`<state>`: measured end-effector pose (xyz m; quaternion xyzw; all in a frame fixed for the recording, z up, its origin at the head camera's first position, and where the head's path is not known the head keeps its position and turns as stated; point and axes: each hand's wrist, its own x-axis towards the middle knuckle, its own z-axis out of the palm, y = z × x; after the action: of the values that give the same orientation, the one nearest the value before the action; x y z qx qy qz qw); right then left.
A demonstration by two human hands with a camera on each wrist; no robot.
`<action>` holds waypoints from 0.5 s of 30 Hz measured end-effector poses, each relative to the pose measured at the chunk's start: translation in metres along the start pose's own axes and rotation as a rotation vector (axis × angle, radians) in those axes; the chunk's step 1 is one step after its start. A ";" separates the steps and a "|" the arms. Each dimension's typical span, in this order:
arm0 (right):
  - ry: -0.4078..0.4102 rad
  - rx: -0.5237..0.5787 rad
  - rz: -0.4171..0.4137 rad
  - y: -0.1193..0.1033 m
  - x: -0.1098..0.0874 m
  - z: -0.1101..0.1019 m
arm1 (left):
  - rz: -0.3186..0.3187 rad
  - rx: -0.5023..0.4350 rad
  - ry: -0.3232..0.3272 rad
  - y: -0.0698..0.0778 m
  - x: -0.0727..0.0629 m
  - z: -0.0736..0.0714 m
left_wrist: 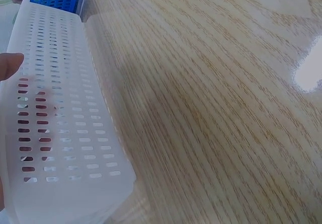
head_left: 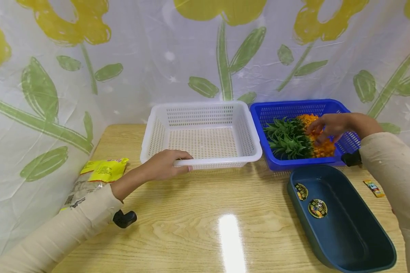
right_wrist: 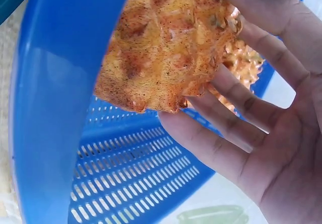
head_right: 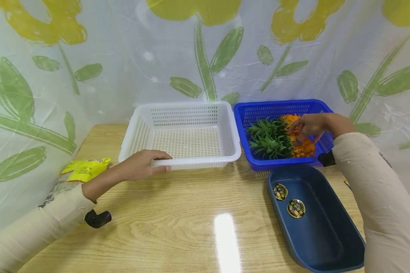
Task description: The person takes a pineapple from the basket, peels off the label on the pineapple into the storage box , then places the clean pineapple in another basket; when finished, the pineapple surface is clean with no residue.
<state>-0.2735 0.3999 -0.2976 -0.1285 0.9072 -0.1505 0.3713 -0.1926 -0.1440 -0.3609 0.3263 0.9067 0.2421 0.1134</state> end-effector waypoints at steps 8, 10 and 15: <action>0.035 0.000 -0.001 -0.001 -0.003 -0.001 | -0.008 0.001 -0.022 -0.001 0.002 -0.002; 0.052 -0.017 -0.011 -0.002 -0.004 0.000 | -0.016 -0.003 -0.033 -0.002 0.003 -0.002; 0.087 -0.047 -0.040 -0.003 -0.006 -0.003 | -0.010 -0.017 -0.042 -0.003 0.001 -0.006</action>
<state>-0.2711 0.3997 -0.2904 -0.1490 0.9229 -0.1419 0.3254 -0.1966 -0.1475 -0.3571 0.3259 0.9036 0.2423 0.1364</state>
